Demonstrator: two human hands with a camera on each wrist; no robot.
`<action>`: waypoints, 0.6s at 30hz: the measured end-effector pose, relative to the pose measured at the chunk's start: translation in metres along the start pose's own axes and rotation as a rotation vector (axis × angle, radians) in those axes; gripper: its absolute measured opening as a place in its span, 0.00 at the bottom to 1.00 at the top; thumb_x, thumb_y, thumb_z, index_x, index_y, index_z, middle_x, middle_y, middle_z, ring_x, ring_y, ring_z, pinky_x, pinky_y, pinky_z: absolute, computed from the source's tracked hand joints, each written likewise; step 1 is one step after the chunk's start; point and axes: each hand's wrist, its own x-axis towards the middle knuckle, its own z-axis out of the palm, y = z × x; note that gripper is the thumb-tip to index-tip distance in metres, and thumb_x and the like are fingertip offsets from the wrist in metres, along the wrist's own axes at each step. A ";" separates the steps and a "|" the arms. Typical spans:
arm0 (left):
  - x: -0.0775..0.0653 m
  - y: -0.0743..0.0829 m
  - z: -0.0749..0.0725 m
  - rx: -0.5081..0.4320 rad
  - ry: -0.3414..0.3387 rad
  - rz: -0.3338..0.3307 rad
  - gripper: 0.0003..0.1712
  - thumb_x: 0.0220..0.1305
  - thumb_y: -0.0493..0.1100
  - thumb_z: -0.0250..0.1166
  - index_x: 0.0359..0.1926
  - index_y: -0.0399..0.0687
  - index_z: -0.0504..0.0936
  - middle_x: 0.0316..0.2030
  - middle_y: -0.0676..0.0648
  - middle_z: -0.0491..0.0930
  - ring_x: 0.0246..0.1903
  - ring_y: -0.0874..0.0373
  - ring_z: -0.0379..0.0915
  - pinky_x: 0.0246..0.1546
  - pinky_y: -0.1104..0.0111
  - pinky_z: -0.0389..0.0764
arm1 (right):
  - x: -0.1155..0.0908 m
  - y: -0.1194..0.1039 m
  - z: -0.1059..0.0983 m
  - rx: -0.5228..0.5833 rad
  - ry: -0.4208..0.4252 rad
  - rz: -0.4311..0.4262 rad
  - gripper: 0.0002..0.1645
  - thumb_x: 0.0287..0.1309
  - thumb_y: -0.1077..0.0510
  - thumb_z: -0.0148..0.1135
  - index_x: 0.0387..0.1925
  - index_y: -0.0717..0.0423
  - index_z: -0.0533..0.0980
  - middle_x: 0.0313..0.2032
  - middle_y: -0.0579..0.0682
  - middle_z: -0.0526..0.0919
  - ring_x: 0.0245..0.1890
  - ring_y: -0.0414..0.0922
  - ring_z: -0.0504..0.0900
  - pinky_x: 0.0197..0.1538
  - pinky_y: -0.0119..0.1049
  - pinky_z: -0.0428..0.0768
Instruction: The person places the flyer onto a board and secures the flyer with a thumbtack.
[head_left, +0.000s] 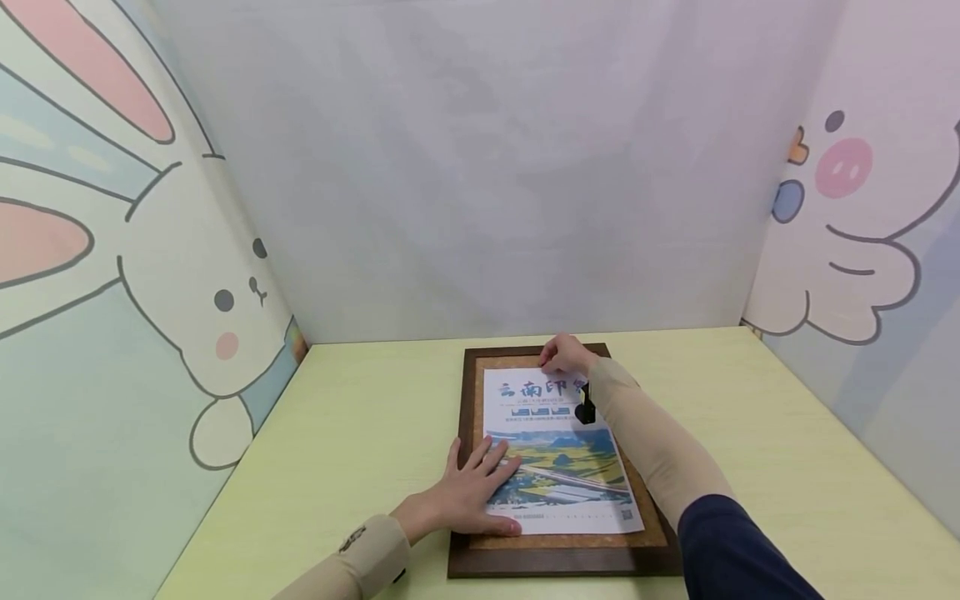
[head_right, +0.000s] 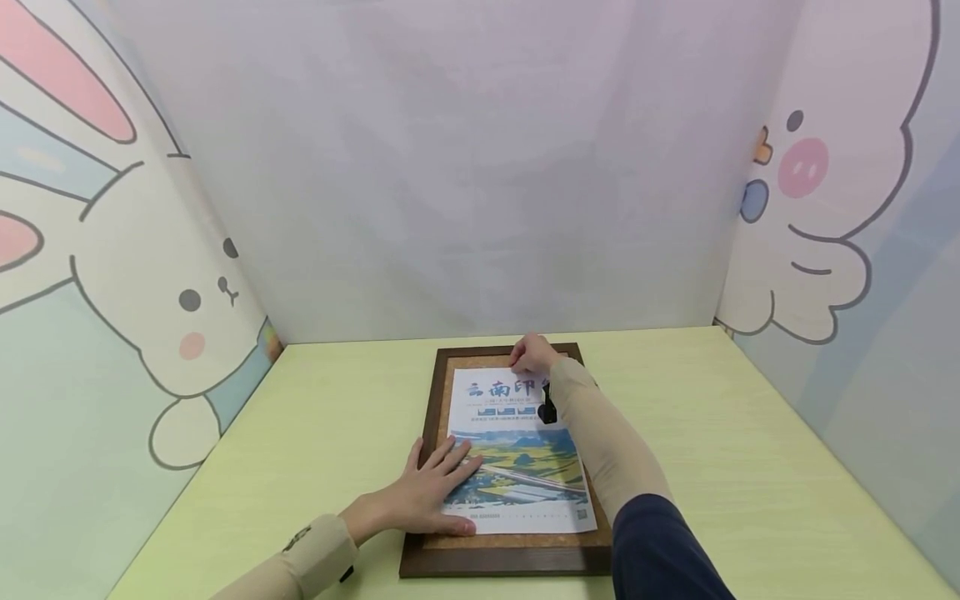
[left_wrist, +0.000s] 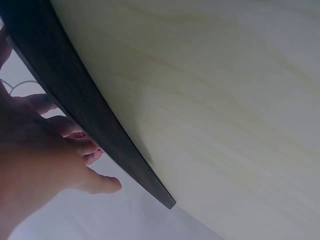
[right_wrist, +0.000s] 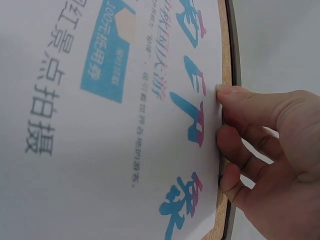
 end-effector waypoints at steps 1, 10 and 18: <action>0.000 0.000 0.000 -0.002 -0.002 -0.001 0.53 0.56 0.76 0.55 0.76 0.63 0.49 0.77 0.48 0.43 0.77 0.44 0.36 0.67 0.34 0.36 | 0.000 0.000 0.000 0.000 0.000 0.004 0.06 0.56 0.65 0.66 0.37 0.61 0.82 0.32 0.51 0.82 0.33 0.44 0.76 0.40 0.32 0.72; 0.001 -0.001 0.001 -0.003 -0.005 -0.004 0.53 0.56 0.77 0.55 0.76 0.63 0.49 0.77 0.48 0.43 0.77 0.45 0.35 0.67 0.34 0.36 | 0.001 0.000 -0.001 0.015 0.001 0.028 0.06 0.56 0.64 0.67 0.37 0.59 0.83 0.35 0.53 0.84 0.35 0.45 0.78 0.43 0.35 0.75; 0.002 -0.001 0.002 -0.006 -0.005 -0.004 0.53 0.55 0.77 0.55 0.76 0.63 0.48 0.77 0.48 0.43 0.77 0.45 0.35 0.67 0.33 0.36 | 0.003 0.002 -0.002 0.042 -0.003 0.051 0.04 0.55 0.63 0.68 0.34 0.57 0.85 0.37 0.53 0.85 0.37 0.47 0.79 0.43 0.35 0.76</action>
